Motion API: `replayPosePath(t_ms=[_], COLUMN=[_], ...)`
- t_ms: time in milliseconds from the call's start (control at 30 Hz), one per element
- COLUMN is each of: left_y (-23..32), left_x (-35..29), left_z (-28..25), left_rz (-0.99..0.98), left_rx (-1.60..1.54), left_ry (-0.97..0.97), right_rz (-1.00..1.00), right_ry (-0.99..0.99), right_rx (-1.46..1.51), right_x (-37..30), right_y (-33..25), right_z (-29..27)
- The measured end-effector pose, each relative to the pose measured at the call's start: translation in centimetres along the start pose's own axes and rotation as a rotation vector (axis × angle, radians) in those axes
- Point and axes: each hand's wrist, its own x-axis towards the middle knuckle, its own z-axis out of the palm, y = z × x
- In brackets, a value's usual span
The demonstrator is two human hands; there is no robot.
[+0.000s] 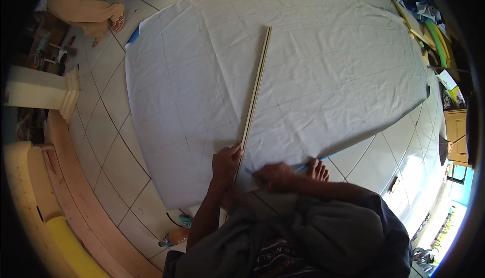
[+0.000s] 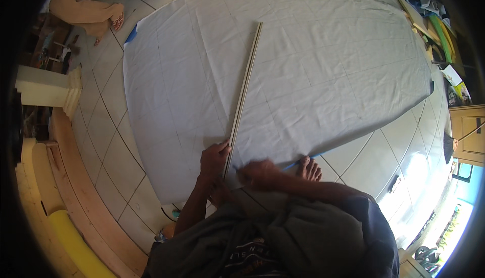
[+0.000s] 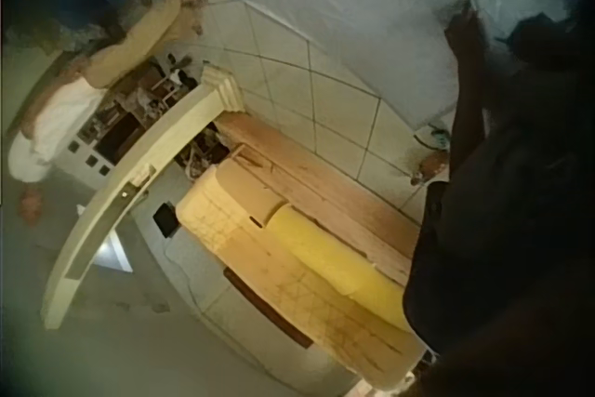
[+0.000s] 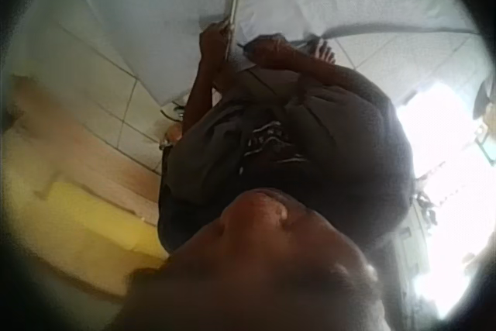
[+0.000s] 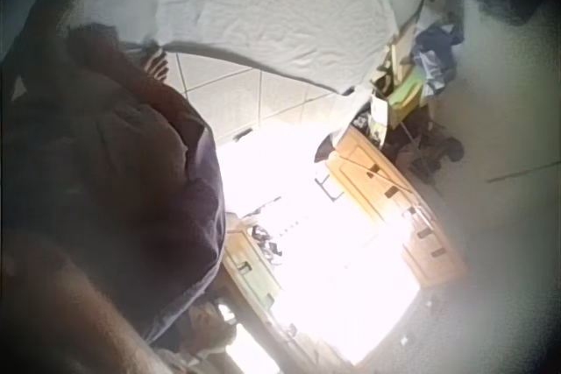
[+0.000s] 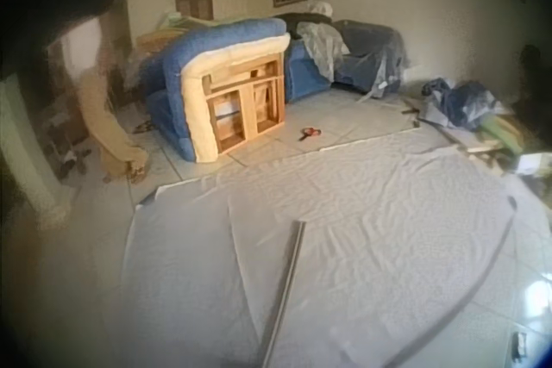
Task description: The person measures and marks a large white fabric laid on the floor using a tape measure, a long straight edge, and a pen. They repeatedly position the straight edge, draw lines, and take measurements to create a grid pattern on the fabric.
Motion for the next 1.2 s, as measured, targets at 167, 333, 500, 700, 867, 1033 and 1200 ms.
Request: replayPosePath(t_ms=[167, 333, 500, 700, 867, 1033, 1200], left_y=[1.2, 2.3, 10.1, 11.7, -4.7, -16.6, -19.1], left_x=[-0.1, 2.9, 7.4, 7.9, 4.2, -4.4, -6.2], left_z=[1.2, -1.8, -7.8, -9.0, -6.7, -5.6, -7.1], left_rz=[0.094, 0.086, 0.192, 0.271, -0.055, -0.693, -0.688], left_rx=[0.210, 0.084, -0.132, -0.415, 0.260, 0.604, 0.577], left_ry=[0.149, 0.175, 0.279, 0.320, 0.660, 0.418, 0.434], right_rz=[0.223, 0.523, 0.594, 0.475, 0.589, 0.969, 0.903], right_ry=[0.251, 0.139, -0.138, 0.303, 0.832, 0.840, 0.648], right_rx=[-0.127, 0.257, 0.379, 0.536, 0.612, -0.112, -0.279], right_x=[3.9, 3.1, 2.6, 4.9, 1.1, -4.4, -7.3], right_y=[1.5, 0.7, -0.5, 1.5, 5.2, 7.0, 6.3], right_z=[-6.4, -2.2, 1.3, -2.5, -10.7, -14.7, -14.5])
